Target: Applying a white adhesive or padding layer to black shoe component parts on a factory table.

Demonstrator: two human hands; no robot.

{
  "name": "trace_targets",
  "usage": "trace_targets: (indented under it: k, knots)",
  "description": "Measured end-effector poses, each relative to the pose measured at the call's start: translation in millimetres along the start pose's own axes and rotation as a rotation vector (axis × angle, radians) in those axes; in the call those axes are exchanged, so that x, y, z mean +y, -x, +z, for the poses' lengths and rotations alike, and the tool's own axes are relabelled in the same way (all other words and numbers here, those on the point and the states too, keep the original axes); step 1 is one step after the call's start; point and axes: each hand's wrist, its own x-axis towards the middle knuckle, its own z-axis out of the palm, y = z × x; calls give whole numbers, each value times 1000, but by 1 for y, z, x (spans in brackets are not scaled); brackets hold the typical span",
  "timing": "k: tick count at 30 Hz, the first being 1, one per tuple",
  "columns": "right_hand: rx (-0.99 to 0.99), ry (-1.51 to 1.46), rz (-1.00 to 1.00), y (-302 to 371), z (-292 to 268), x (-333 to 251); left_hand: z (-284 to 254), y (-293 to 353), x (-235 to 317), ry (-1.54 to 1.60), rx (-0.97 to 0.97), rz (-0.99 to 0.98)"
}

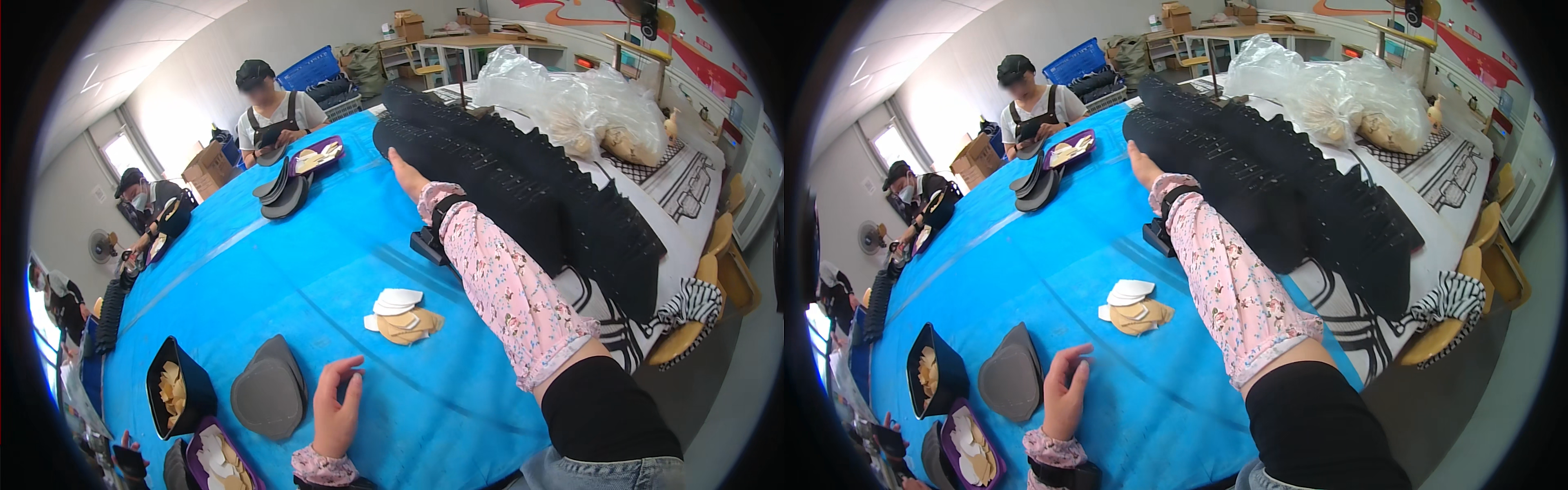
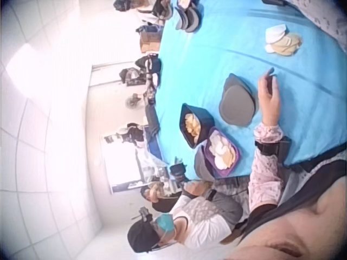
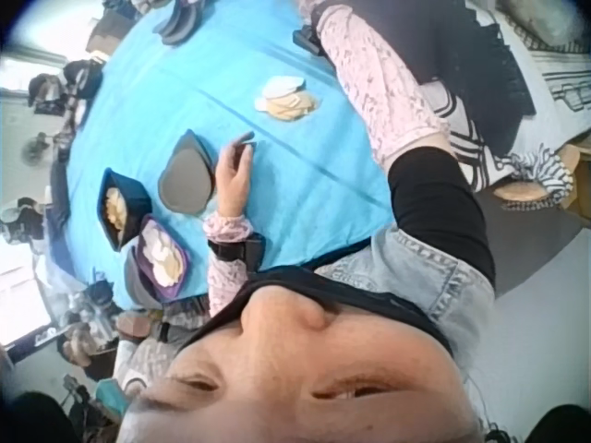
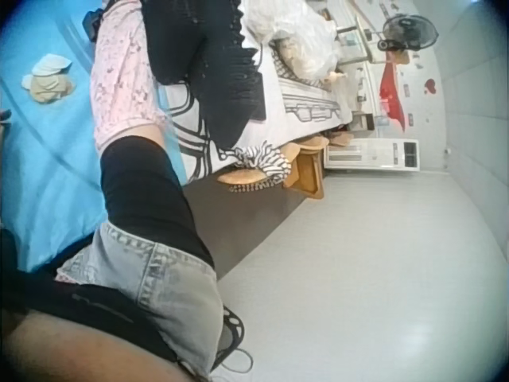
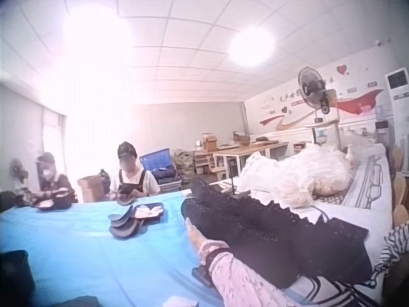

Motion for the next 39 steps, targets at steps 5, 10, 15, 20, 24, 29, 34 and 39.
trace_targets:
  k: [5, 10, 15, 20, 24, 29, 34, 39]
  knots:
    - [-224, -245, 104, -59, 8, 43, 4, -3, 7, -103, -12, -44]
    - [-90, -67, -104, -103, -37, 68, 32, -23, 19, -173, -98, 46]
    - [81, 228, -165, -95, -23, 38, 21, -17, 20, -133, -54, -71]
    - [274, 166, -184, -124, -13, 51, 12, -9, 22, -104, -42, -72]
    - [242, 51, -166, -173, -53, 94, 13, -11, 20, -26, -92, -21]
    - [-132, -226, 76, -124, -22, 73, 11, -13, 12, -157, -46, 14]
    - [-96, -298, 13, -47, -22, 0, 15, -16, 9, -154, -32, 142]
    - [-193, -379, 163, 23, -21, -22, 12, -17, -5, -121, -46, 208]
